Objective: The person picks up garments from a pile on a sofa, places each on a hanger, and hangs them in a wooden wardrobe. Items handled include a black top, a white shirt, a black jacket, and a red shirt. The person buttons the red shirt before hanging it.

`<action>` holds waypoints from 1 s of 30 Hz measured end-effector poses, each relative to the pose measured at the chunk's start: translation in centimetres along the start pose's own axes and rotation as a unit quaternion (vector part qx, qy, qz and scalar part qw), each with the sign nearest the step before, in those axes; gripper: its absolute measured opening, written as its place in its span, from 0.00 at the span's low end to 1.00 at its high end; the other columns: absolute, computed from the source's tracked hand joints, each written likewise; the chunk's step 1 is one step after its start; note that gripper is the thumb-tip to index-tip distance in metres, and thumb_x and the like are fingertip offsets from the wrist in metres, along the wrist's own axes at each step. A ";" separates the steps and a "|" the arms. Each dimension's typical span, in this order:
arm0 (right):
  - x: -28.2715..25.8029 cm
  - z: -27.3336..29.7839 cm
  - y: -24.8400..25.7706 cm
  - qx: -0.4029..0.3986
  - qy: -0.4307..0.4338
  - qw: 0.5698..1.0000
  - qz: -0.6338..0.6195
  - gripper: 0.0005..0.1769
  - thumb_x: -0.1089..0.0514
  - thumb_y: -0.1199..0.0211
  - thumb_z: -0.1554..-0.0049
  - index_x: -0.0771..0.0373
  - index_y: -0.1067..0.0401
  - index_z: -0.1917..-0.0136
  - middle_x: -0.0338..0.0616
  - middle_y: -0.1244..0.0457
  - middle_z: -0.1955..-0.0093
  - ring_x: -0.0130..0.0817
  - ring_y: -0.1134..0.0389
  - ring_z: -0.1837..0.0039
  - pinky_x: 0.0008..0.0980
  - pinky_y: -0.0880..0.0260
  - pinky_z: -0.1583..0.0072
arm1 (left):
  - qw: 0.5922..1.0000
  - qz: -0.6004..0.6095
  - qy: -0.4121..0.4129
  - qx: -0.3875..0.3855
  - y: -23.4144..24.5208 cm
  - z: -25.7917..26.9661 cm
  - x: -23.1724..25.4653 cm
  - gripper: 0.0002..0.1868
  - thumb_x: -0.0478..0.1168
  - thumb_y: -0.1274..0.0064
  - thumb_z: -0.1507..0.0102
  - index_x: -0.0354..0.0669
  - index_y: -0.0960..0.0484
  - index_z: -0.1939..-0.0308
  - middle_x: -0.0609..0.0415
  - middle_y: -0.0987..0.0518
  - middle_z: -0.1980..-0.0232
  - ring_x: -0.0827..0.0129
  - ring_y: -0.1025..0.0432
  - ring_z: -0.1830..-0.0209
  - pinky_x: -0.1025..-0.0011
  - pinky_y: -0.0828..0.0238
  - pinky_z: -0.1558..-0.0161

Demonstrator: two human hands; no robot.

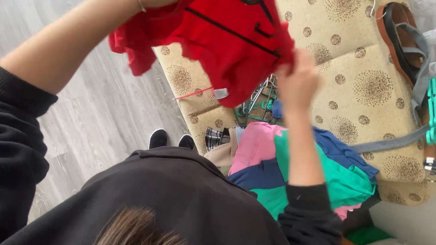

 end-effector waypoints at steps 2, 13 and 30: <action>4.8 -0.2 0.6 0.025 0.039 0.995 0.091 0.15 0.66 0.31 0.53 0.62 0.25 0.50 0.48 0.34 0.58 0.54 0.31 0.53 0.50 0.30 0.50 | 1.000 0.011 0.001 0.002 0.1 0.2 0.2 0.21 0.31 0.50 0.39 0.45 0.19 0.42 0.50 0.23 0.67 0.53 0.31 0.76 0.61 0.44 0.84; -4.0 0.2 7.0 -0.174 -0.063 0.982 -0.029 0.12 0.56 0.40 0.47 0.63 0.23 0.53 0.61 0.32 0.63 0.71 0.31 0.53 0.65 0.34 0.53 | 0.997 0.073 -0.002 0.021 0.9 -2.0 0.8 0.09 0.29 0.51 0.37 0.41 0.24 0.53 0.48 0.27 0.69 0.51 0.35 0.77 0.59 0.47 0.80; -3.6 10.5 16.6 0.083 -0.117 0.989 0.023 0.11 0.58 0.45 0.25 0.64 0.32 0.50 0.47 0.38 0.64 0.48 0.38 0.65 0.43 0.41 0.58 | 0.931 0.314 0.000 0.186 5.6 -7.1 19.1 0.13 0.33 0.55 0.26 0.35 0.26 0.38 0.40 0.29 0.38 0.41 0.33 0.41 0.46 0.34 0.40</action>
Point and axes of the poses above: each hand's wrist, its own z-axis away from the middle knuckle, its own y-axis out of the back of the hand, x = y × z, the point moved 5 cm from there along -z, towards the middle knuckle
